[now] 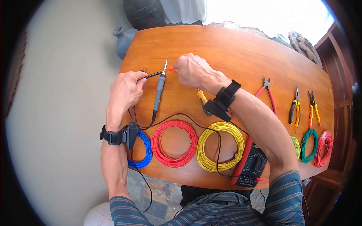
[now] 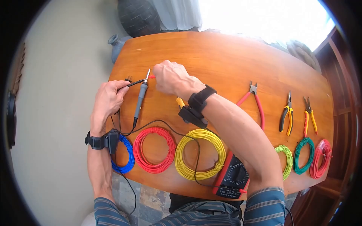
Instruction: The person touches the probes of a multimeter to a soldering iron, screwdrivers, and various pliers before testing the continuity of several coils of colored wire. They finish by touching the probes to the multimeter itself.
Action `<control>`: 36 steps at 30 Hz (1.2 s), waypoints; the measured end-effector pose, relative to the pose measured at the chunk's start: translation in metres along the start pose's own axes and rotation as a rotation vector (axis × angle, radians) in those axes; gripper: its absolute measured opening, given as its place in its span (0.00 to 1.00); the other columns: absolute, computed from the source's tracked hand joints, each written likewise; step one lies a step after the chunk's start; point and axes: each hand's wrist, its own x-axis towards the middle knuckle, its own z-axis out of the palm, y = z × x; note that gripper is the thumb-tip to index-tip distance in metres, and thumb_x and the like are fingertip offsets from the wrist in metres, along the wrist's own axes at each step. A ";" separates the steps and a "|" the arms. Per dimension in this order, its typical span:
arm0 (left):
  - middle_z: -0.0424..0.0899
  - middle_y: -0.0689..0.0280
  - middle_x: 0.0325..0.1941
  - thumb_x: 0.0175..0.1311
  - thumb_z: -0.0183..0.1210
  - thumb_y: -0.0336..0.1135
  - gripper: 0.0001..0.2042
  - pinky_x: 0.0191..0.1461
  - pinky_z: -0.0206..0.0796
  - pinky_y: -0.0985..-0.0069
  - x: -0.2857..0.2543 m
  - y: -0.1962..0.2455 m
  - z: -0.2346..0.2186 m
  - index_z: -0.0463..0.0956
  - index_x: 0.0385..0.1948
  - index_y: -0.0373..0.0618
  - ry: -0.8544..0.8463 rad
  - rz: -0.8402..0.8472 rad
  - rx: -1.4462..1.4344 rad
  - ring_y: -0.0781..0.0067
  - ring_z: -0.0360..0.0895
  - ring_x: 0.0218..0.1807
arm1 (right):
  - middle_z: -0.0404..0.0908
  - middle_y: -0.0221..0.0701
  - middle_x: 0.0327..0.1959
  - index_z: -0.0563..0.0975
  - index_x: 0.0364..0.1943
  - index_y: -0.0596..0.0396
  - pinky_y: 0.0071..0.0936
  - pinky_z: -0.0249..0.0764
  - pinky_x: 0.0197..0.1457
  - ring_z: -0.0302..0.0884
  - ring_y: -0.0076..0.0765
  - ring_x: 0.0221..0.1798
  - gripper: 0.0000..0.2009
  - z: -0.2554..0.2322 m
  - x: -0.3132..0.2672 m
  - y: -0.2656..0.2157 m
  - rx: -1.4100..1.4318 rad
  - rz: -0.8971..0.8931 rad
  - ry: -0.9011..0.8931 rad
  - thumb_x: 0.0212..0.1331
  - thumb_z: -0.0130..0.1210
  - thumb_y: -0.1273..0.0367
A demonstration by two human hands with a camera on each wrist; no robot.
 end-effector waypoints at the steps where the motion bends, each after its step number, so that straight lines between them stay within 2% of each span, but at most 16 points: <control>1: 0.92 0.53 0.40 0.73 0.62 0.36 0.11 0.48 0.78 0.56 -0.001 0.001 0.000 0.90 0.48 0.46 -0.009 -0.013 0.031 0.44 0.87 0.44 | 0.86 0.56 0.34 0.87 0.39 0.62 0.56 0.81 0.46 0.85 0.68 0.40 0.11 -0.006 -0.002 0.000 -0.047 -0.018 -0.020 0.65 0.54 0.72; 3: 0.92 0.53 0.41 0.73 0.61 0.36 0.11 0.48 0.78 0.55 -0.004 0.000 0.002 0.90 0.48 0.46 0.035 0.036 0.045 0.44 0.87 0.44 | 0.86 0.56 0.34 0.87 0.38 0.62 0.56 0.81 0.46 0.85 0.68 0.40 0.11 -0.015 -0.004 0.004 -0.096 -0.036 -0.040 0.64 0.54 0.72; 4: 0.92 0.54 0.41 0.74 0.61 0.36 0.11 0.48 0.78 0.54 -0.006 -0.001 0.003 0.90 0.48 0.47 0.081 0.084 0.060 0.44 0.87 0.44 | 0.85 0.57 0.33 0.86 0.37 0.63 0.56 0.80 0.46 0.84 0.69 0.40 0.10 -0.019 -0.005 0.009 -0.081 -0.031 0.010 0.64 0.54 0.71; 8: 0.91 0.55 0.41 0.74 0.60 0.36 0.11 0.48 0.79 0.53 -0.011 0.011 0.005 0.90 0.48 0.47 0.078 0.147 0.056 0.45 0.87 0.45 | 0.83 0.57 0.31 0.84 0.35 0.65 0.57 0.78 0.45 0.82 0.69 0.38 0.11 -0.043 -0.020 0.033 -0.066 0.025 0.093 0.63 0.53 0.71; 11: 0.90 0.56 0.42 0.75 0.60 0.37 0.11 0.48 0.79 0.53 -0.013 0.027 0.012 0.89 0.49 0.48 0.013 0.169 0.056 0.46 0.87 0.46 | 0.82 0.57 0.30 0.84 0.34 0.66 0.56 0.78 0.45 0.81 0.69 0.37 0.10 -0.058 -0.039 0.047 -0.103 0.047 0.131 0.63 0.53 0.72; 13: 0.89 0.55 0.38 0.73 0.63 0.35 0.12 0.47 0.76 0.57 -0.014 0.036 0.016 0.89 0.51 0.45 0.018 0.211 0.023 0.49 0.87 0.43 | 0.82 0.56 0.30 0.85 0.36 0.65 0.53 0.78 0.45 0.81 0.68 0.37 0.10 -0.065 -0.050 0.053 -0.147 0.062 0.111 0.62 0.54 0.73; 17: 0.89 0.55 0.38 0.72 0.63 0.35 0.12 0.47 0.77 0.56 -0.012 0.047 0.020 0.89 0.51 0.45 0.010 0.223 0.020 0.48 0.87 0.43 | 0.83 0.54 0.30 0.87 0.38 0.64 0.51 0.79 0.44 0.82 0.65 0.36 0.10 -0.070 -0.073 0.055 -0.079 0.037 0.088 0.61 0.55 0.74; 19: 0.90 0.54 0.43 0.75 0.60 0.37 0.11 0.50 0.78 0.50 -0.012 0.052 0.017 0.89 0.50 0.48 -0.088 0.182 0.054 0.45 0.87 0.48 | 0.85 0.53 0.34 0.88 0.41 0.62 0.51 0.79 0.46 0.84 0.63 0.39 0.11 -0.068 -0.081 0.050 -0.020 0.001 -0.049 0.61 0.56 0.74; 20: 0.90 0.54 0.43 0.75 0.60 0.37 0.11 0.50 0.78 0.50 -0.012 0.053 0.017 0.89 0.50 0.48 -0.089 0.185 0.055 0.45 0.87 0.48 | 0.85 0.53 0.34 0.88 0.41 0.62 0.51 0.79 0.46 0.84 0.63 0.39 0.11 -0.064 -0.083 0.050 -0.018 0.003 -0.047 0.61 0.56 0.74; 22: 0.90 0.52 0.44 0.75 0.60 0.37 0.11 0.50 0.78 0.50 -0.013 0.050 0.022 0.89 0.49 0.48 -0.090 0.234 -0.018 0.43 0.87 0.48 | 0.87 0.52 0.37 0.88 0.42 0.61 0.51 0.80 0.49 0.85 0.61 0.44 0.11 -0.051 -0.085 0.050 -0.020 -0.106 -0.092 0.61 0.57 0.74; 25: 0.90 0.51 0.44 0.74 0.61 0.37 0.11 0.50 0.78 0.49 -0.014 0.046 0.031 0.89 0.49 0.48 -0.089 0.265 -0.059 0.41 0.87 0.48 | 0.86 0.52 0.37 0.87 0.37 0.60 0.54 0.80 0.46 0.85 0.63 0.43 0.09 -0.041 -0.086 0.043 -0.034 -0.086 -0.078 0.63 0.55 0.73; 29: 0.90 0.50 0.45 0.73 0.61 0.37 0.10 0.49 0.78 0.48 -0.015 0.049 0.030 0.89 0.47 0.47 -0.142 0.221 -0.015 0.40 0.87 0.48 | 0.87 0.52 0.38 0.86 0.37 0.60 0.54 0.80 0.48 0.84 0.64 0.44 0.09 -0.044 -0.085 0.037 -0.078 -0.033 -0.120 0.62 0.55 0.73; 34: 0.90 0.52 0.41 0.74 0.61 0.38 0.09 0.47 0.78 0.48 -0.017 0.050 0.030 0.88 0.45 0.47 -0.059 0.288 -0.015 0.41 0.87 0.46 | 0.85 0.52 0.32 0.86 0.36 0.62 0.53 0.79 0.44 0.84 0.63 0.39 0.09 -0.060 -0.091 0.050 -0.043 -0.094 0.037 0.60 0.55 0.74; 35: 0.90 0.52 0.41 0.74 0.61 0.38 0.09 0.47 0.78 0.48 -0.017 0.052 0.031 0.88 0.45 0.47 -0.059 0.289 -0.016 0.41 0.87 0.46 | 0.85 0.52 0.32 0.86 0.36 0.62 0.53 0.79 0.44 0.84 0.63 0.39 0.09 -0.066 -0.094 0.049 -0.043 -0.094 0.036 0.60 0.55 0.74; 36: 0.90 0.53 0.41 0.73 0.62 0.37 0.10 0.48 0.78 0.51 -0.017 0.056 0.033 0.88 0.47 0.46 -0.079 0.291 -0.022 0.43 0.87 0.45 | 0.86 0.51 0.36 0.87 0.39 0.62 0.51 0.80 0.47 0.84 0.61 0.42 0.10 -0.074 -0.097 0.049 -0.070 -0.020 -0.005 0.61 0.56 0.74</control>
